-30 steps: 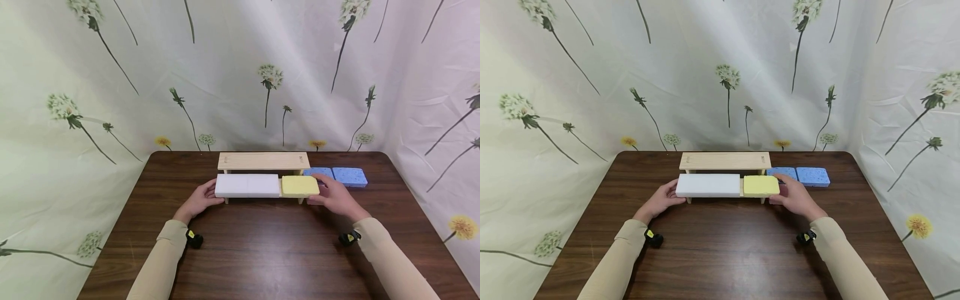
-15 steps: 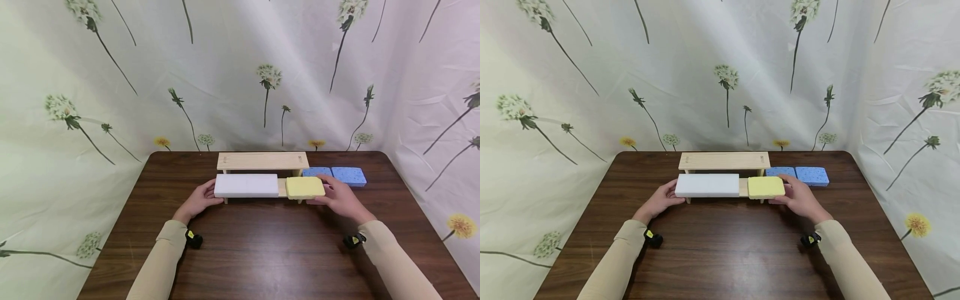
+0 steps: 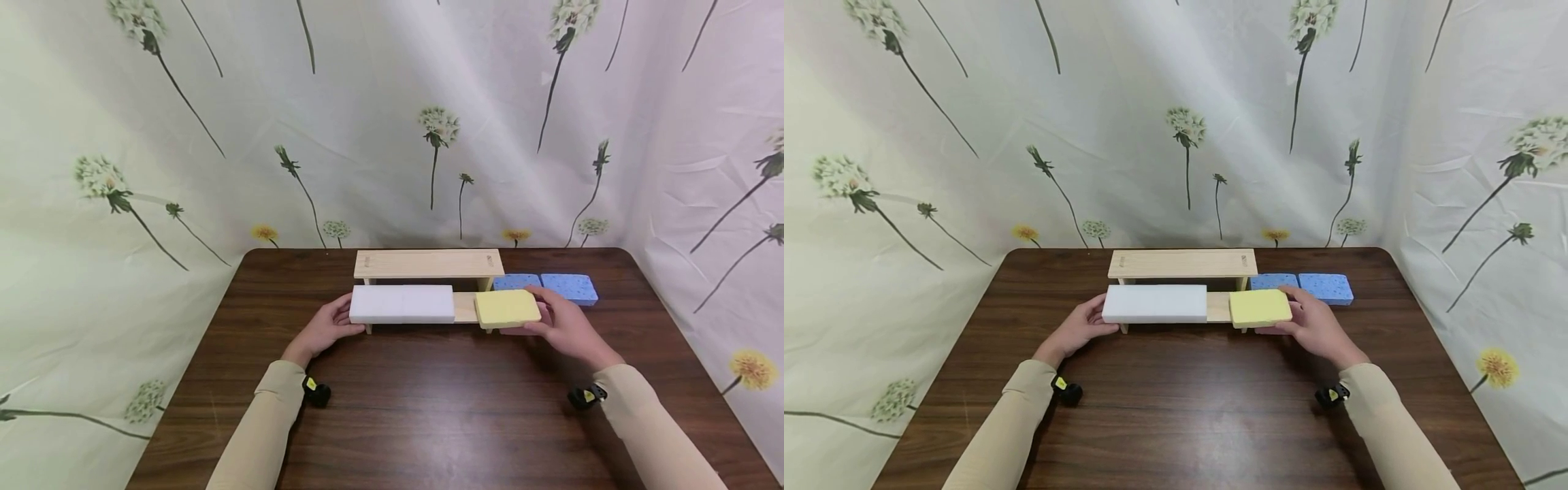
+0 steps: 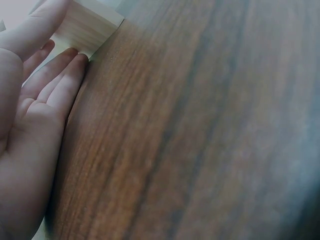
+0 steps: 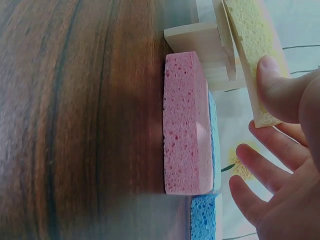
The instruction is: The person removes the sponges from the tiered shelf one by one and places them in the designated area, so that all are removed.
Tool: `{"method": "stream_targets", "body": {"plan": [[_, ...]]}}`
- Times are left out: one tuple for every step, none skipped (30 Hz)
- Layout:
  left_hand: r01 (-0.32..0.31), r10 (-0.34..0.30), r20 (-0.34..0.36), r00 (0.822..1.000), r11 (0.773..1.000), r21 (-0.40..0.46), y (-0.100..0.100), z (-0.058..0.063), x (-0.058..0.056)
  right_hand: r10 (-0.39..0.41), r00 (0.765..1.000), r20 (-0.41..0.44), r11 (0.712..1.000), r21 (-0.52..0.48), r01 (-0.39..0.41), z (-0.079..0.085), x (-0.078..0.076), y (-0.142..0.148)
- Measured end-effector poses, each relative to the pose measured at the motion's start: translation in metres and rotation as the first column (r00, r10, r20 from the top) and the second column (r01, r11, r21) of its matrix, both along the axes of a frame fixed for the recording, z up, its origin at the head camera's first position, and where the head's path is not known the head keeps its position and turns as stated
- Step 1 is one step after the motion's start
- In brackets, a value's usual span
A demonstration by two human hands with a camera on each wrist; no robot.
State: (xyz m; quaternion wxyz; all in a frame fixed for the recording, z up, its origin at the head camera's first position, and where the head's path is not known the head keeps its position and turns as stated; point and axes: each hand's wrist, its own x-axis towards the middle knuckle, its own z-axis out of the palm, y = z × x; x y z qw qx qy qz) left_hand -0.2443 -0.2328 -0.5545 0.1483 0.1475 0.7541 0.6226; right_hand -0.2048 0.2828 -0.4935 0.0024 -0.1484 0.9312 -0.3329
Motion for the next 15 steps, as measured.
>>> {"method": "stream_targets", "body": {"plan": [[0.0,0.0,-0.001,1.0,1.0,0.0,0.0,0.0,0.0,-0.001,1.0,-0.006,1.0,0.0,0.001,-0.001,0.0,0.001],[0.001,-0.001,-0.002,1.0,1.0,0.0,-0.001,0.0,0.0,-0.001,1.0,-0.013,1.0,0.001,0.001,-0.001,0.0,0.002],[0.002,-0.002,-0.005,1.0,1.0,-0.002,-0.001,-0.001,0.0,-0.003,1.0,-0.014,1.0,0.002,0.003,-0.001,0.001,0.003],[0.002,-0.002,-0.006,1.0,1.0,-0.001,-0.001,-0.001,0.0,-0.005,1.0,-0.012,1.0,0.003,0.005,-0.001,0.001,0.004],[0.002,-0.002,-0.006,1.0,1.0,0.002,-0.001,-0.001,-0.001,-0.007,1.0,-0.007,1.0,0.002,0.007,-0.001,0.001,0.006],[0.001,-0.001,-0.006,1.0,1.0,0.005,-0.002,-0.001,-0.001,-0.008,1.0,0.0,1.0,-0.002,0.008,0.0,0.001,0.007],[0.001,-0.001,-0.006,1.0,1.0,0.006,-0.001,-0.001,-0.001,-0.011,1.0,0.004,1.0,-0.003,0.011,0.0,0.002,0.008],[0.001,-0.001,-0.005,1.0,1.0,0.004,-0.001,-0.001,-0.002,-0.012,1.0,0.009,1.0,-0.005,0.012,0.001,0.003,0.009],[0.0,0.0,-0.004,1.0,1.0,0.004,-0.001,-0.001,-0.002,-0.014,1.0,0.013,1.0,-0.008,0.014,0.001,0.003,0.01],[-0.001,0.001,-0.001,1.0,1.0,0.004,-0.001,-0.001,-0.002,-0.014,1.0,0.015,1.0,-0.011,0.014,0.001,0.004,0.012],[-0.002,0.002,0.001,1.0,1.0,0.004,-0.001,-0.001,-0.001,-0.015,1.0,0.015,1.0,-0.015,0.015,0.001,0.005,0.013],[-0.001,0.001,0.0,1.0,1.0,0.001,-0.001,-0.001,-0.001,-0.016,1.0,0.013,1.0,-0.018,0.016,0.001,0.006,0.014],[-0.001,0.001,0.002,1.0,1.0,0.0,-0.001,-0.001,-0.001,-0.018,1.0,0.01,1.0,-0.021,0.018,0.001,0.007,0.016],[-0.001,0.001,0.002,1.0,1.0,0.0,-0.001,-0.002,-0.001,-0.016,1.0,0.003,1.0,-0.025,0.016,0.001,0.008,0.017],[-0.001,0.001,0.001,1.0,1.0,0.0,-0.001,-0.002,-0.001,-0.017,1.0,-0.003,0.999,-0.028,0.017,0.001,0.009,0.018]]}}
